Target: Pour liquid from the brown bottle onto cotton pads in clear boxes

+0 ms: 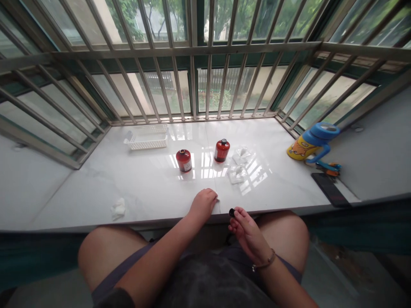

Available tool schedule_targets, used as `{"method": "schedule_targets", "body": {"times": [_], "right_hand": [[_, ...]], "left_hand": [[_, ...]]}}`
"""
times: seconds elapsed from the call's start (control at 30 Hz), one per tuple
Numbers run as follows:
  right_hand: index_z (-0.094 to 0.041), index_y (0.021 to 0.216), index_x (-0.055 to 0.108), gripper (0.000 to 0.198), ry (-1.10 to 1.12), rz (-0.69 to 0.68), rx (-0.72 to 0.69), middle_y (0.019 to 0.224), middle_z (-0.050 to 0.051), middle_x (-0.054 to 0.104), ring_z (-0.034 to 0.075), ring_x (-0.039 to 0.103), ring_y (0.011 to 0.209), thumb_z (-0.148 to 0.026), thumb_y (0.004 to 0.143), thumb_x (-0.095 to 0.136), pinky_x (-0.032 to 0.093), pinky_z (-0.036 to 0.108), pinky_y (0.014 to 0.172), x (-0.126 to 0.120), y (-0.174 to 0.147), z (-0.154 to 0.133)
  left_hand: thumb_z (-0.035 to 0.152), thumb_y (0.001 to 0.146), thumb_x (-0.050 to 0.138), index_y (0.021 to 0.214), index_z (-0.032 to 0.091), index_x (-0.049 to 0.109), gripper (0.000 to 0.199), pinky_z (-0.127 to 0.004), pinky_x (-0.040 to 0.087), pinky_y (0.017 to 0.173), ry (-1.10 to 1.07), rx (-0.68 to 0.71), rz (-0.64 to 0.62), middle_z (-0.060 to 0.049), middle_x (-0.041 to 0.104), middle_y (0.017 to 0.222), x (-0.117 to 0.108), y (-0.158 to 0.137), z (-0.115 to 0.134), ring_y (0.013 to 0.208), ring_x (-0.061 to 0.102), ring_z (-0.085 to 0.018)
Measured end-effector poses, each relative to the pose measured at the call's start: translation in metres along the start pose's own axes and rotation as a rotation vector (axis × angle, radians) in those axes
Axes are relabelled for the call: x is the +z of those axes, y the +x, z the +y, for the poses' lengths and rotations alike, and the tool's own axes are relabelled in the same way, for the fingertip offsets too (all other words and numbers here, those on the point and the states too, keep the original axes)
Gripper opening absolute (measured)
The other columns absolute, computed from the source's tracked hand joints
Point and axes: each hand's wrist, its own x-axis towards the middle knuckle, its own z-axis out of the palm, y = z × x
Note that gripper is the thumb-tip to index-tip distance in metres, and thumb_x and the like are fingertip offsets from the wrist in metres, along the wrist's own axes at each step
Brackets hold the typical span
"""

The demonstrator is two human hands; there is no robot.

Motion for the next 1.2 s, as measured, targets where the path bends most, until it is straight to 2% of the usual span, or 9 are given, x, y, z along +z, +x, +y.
{"method": "schedule_targets", "body": {"times": [0.23,0.47,0.6,0.7,0.8,0.9,1.0,1.1,1.2], "right_hand": [[-0.024,0.102,0.069,0.048,0.007,0.02,0.006,0.085,-0.005,0.058,0.01,0.047,0.068,-0.047,0.073,0.1,0.05,0.024,0.064,-0.004,-0.007,0.001],[-0.024,0.102,0.067,0.046,0.012,0.016,0.006,0.082,-0.005,0.057,0.009,0.047,0.067,-0.047,0.076,0.099,0.048,0.025,0.065,-0.011,-0.007,-0.001],[-0.024,0.102,0.066,0.047,0.011,0.017,0.02,0.078,-0.006,0.055,0.009,0.048,0.067,-0.047,0.077,0.098,0.046,0.024,0.065,-0.015,-0.007,-0.001],[-0.024,0.102,0.065,0.049,0.011,0.018,0.031,0.076,-0.007,0.054,0.009,0.047,0.065,-0.048,0.077,0.098,0.045,0.024,0.064,-0.016,-0.007,0.0],[-0.024,0.103,0.064,0.049,0.007,0.014,0.038,0.077,-0.007,0.054,0.009,0.047,0.065,-0.048,0.077,0.098,0.045,0.024,0.064,-0.015,-0.005,0.002],[-0.024,0.104,0.064,0.048,-0.003,0.002,0.042,0.077,-0.007,0.054,0.009,0.048,0.066,-0.048,0.079,0.097,0.046,0.024,0.065,-0.012,-0.004,0.003],[-0.024,0.104,0.065,0.047,-0.016,-0.01,0.043,0.078,-0.007,0.055,0.009,0.048,0.066,-0.047,0.08,0.097,0.046,0.024,0.065,-0.01,-0.003,0.005],[-0.024,0.104,0.065,0.046,-0.03,-0.019,0.046,0.078,-0.006,0.056,0.009,0.048,0.066,-0.047,0.08,0.096,0.045,0.024,0.065,-0.007,-0.003,0.006],[-0.024,0.104,0.064,0.046,-0.042,-0.028,0.052,0.078,-0.006,0.056,0.009,0.048,0.066,-0.048,0.08,0.096,0.044,0.024,0.064,-0.005,-0.004,0.008]], "left_hand": [[0.019,0.096,0.075,0.097,0.021,0.078,0.004,-0.041,0.053,0.096,0.065,0.006,-0.012,-0.009,0.08,0.104,0.014,0.05,0.006,0.104,0.07,-0.028],[0.019,0.097,0.073,0.101,0.022,0.078,0.008,-0.042,0.051,0.099,0.083,-0.04,0.02,-0.009,0.08,0.104,0.02,0.103,0.001,0.11,0.067,-0.029],[0.017,0.097,0.072,0.102,0.023,0.079,0.01,-0.043,0.052,0.098,0.072,-0.046,0.021,-0.009,0.081,0.105,0.02,0.119,0.0,0.11,0.068,-0.03],[0.015,0.096,0.071,0.1,0.023,0.079,0.012,-0.044,0.054,0.098,0.049,-0.015,0.004,-0.008,0.081,0.103,0.019,0.114,0.001,0.108,0.069,-0.03],[0.013,0.092,0.074,0.099,0.025,0.08,0.014,-0.043,0.056,0.098,0.009,0.046,-0.022,-0.006,0.082,0.101,0.018,0.096,0.004,0.108,0.071,-0.029],[0.015,0.089,0.079,0.108,0.026,0.079,0.022,-0.043,0.058,0.102,-0.041,0.108,-0.017,-0.005,0.083,0.114,0.015,0.072,0.008,0.114,0.072,-0.028],[0.019,0.094,0.075,0.117,0.026,0.077,0.025,-0.045,0.057,0.11,-0.08,0.131,0.053,-0.007,0.079,0.13,0.002,0.049,0.007,0.123,0.07,-0.028],[0.023,0.1,0.067,0.124,0.024,0.072,0.024,-0.053,0.05,0.12,-0.073,0.108,0.224,-0.012,0.074,0.137,-0.028,0.035,-0.003,0.132,0.066,-0.03],[0.029,0.099,0.071,0.134,0.023,0.066,0.036,-0.059,0.042,0.126,0.015,0.032,0.545,-0.015,0.067,0.145,-0.066,0.035,-0.024,0.142,0.058,-0.034]]}}
